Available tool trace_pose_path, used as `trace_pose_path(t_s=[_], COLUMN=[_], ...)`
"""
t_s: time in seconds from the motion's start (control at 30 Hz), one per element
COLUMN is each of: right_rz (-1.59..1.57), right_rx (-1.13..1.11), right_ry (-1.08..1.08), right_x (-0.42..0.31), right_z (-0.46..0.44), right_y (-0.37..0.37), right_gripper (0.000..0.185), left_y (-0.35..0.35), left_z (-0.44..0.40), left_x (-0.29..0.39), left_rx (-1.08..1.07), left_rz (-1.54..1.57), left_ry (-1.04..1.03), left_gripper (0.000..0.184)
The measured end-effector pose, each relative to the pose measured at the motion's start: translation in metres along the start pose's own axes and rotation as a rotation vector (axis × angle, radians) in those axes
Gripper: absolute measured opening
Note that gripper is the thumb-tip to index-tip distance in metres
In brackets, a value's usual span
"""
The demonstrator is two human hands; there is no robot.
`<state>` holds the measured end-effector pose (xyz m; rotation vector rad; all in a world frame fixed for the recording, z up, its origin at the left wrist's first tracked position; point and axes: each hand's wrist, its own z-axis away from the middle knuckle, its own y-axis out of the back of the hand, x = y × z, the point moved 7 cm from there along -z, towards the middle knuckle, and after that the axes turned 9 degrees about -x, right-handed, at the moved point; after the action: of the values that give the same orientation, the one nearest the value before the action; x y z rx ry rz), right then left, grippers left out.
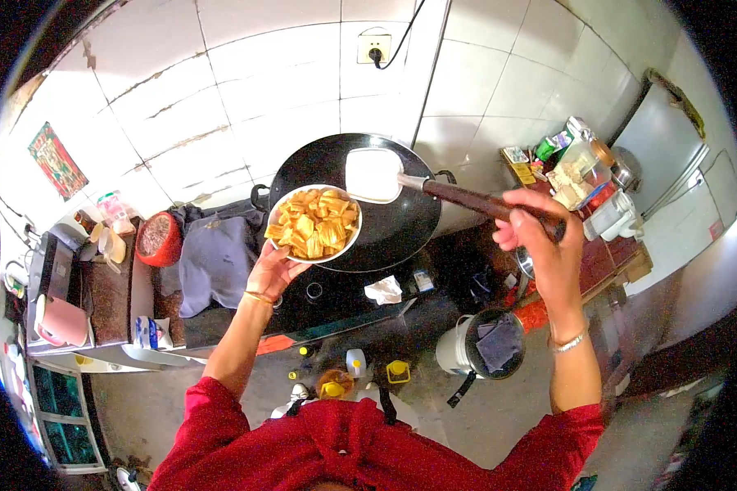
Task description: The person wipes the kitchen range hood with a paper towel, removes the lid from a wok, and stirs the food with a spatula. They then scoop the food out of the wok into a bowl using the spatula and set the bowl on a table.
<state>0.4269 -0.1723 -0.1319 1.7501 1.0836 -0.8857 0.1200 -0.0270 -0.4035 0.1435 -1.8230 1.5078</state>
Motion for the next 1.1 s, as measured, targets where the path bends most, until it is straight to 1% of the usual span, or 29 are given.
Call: trace_pose_path(t_s=[0.07, 0.1, 0.23, 0.27, 0.33, 0.4, 0.5, 0.57, 0.67, 0.73, 0.77, 0.83, 0.93, 1.0, 1.07, 1.1], right_rz=[-0.039, -0.076, -0.067, -0.068, 0.031, 0.101, 0.173, 0.060, -0.305, -0.543, -0.615, -0.728, -0.926, -0.983, -0.984, -0.967], right_rx=[0.065, 0.085, 0.140, 0.141, 0.093, 0.040, -0.031, -0.077, -0.006, 0.039, 0.081, 0.147, 0.163, 0.142, 0.141, 0.122], right_ry=[-0.113, -0.171, -0.361, -0.363, -0.443, -0.466, -0.535, -0.528, -0.596, -0.668, -0.638, -0.605, -0.575, -0.520, -0.531, -0.502], right_x=[0.030, 0.058, 0.150, 0.159, 0.176, 0.169, 0.180, 0.194, 0.272, 0.315, 0.320, 0.322, 0.327, 0.313, 0.295, 0.284], right_z=[-0.012, -0.020, -0.051, -0.061, -0.081, -0.100, -0.114, -0.114, -0.096, -0.081, -0.076, -0.072, -0.079, -0.084, -0.093, -0.097], right_y=[0.005, 0.006, 0.001, 0.003, 0.005, 0.005, 0.001, -0.013, -0.045, -0.079, -0.094, -0.121, -0.151, -0.164, -0.166, -0.162], right_gripper=[0.022, 0.023, 0.028, 0.028, 0.031, 0.034, 0.034, 0.035, 0.040, 0.040, 0.039, 0.037, 0.031, 0.030, 0.029, 0.026], left_y=[0.002, 0.001, 0.007, 0.008, 0.012, 0.018, 0.020, 0.020, 0.026, 0.029, 0.026, 0.031, 0.028, 0.029, 0.023, 0.021], left_z=[0.008, 0.013, 0.040, 0.047, 0.061, 0.074, 0.090, 0.096, 0.102, 0.104, 0.105, 0.105, 0.100, 0.095, 0.089, 0.086], left_x=[0.006, 0.010, 0.026, 0.031, 0.039, 0.045, 0.053, 0.057, 0.061, 0.062, 0.063, 0.062, 0.060, 0.056, 0.055, 0.054], left_rx=[-0.003, -0.026, 0.017, 0.016, 0.043, 0.071, 0.098, 0.114, 0.122, 0.118, 0.146, 0.133, 0.107, 0.100, 0.086, 0.099], left_rz=[0.022, -0.002, -0.054, -0.062, -0.088, -0.096, -0.102, -0.098, -0.102, -0.086, -0.090, -0.073, -0.054, -0.047, -0.056, -0.063], left_ry=[-0.028, -0.036, -0.081, -0.096, -0.127, -0.139, -0.180, -0.186, -0.198, -0.201, -0.207, -0.198, -0.189, -0.179, -0.183, -0.171], left_gripper=[0.047, 0.051, 0.052, 0.053, 0.054, 0.056, 0.057, 0.057, 0.057, 0.058, 0.059, 0.060, 0.060, 0.059, 0.059, 0.059])
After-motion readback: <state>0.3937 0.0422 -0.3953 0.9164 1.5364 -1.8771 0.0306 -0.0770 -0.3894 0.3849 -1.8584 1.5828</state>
